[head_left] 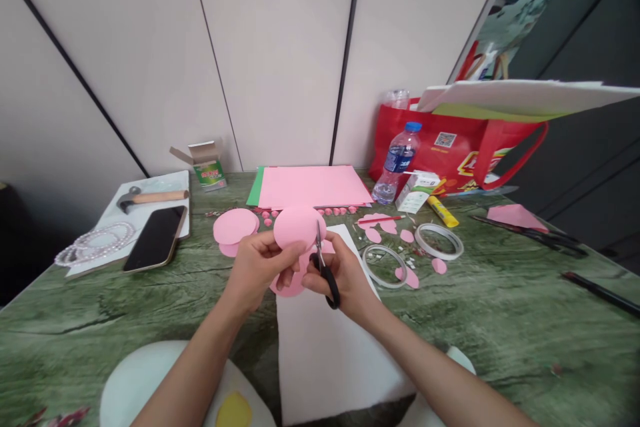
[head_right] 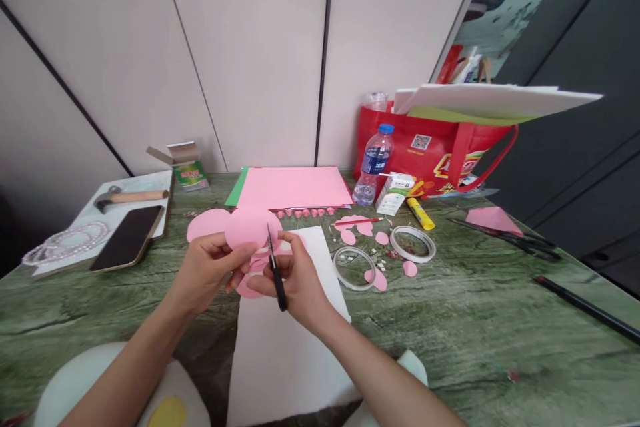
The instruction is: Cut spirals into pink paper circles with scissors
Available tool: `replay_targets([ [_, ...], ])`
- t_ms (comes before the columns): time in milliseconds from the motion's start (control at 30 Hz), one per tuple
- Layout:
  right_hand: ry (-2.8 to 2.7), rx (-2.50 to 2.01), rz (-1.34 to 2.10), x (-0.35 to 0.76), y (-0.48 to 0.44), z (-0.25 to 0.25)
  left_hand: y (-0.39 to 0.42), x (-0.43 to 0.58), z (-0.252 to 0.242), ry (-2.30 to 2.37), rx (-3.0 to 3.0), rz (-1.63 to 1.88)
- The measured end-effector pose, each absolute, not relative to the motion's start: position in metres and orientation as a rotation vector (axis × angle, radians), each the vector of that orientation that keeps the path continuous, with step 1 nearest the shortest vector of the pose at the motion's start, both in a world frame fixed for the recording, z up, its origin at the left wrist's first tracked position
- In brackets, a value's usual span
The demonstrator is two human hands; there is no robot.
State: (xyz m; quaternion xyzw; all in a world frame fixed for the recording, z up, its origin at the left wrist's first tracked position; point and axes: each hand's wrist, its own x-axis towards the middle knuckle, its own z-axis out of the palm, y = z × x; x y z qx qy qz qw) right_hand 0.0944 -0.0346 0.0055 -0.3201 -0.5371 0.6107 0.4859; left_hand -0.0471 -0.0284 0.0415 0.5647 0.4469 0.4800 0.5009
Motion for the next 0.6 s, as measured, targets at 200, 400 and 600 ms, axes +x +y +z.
replay_targets([
  [200,-1.32,-0.794,1.484,0.0939,-0.0349,0.0057,-0.0286,-0.0486,0.0425,1.102,1.374,1.149],
  [400,-1.326,-0.833,1.466,0.0944,-0.0347,0.0044,-0.0291,-0.05,0.0449,1.128,1.372,1.165],
  [600,-1.344,-0.868,1.442,0.0943,-0.0337,0.0033,-0.0284,-0.0517,0.045,1.112,1.392,1.163],
])
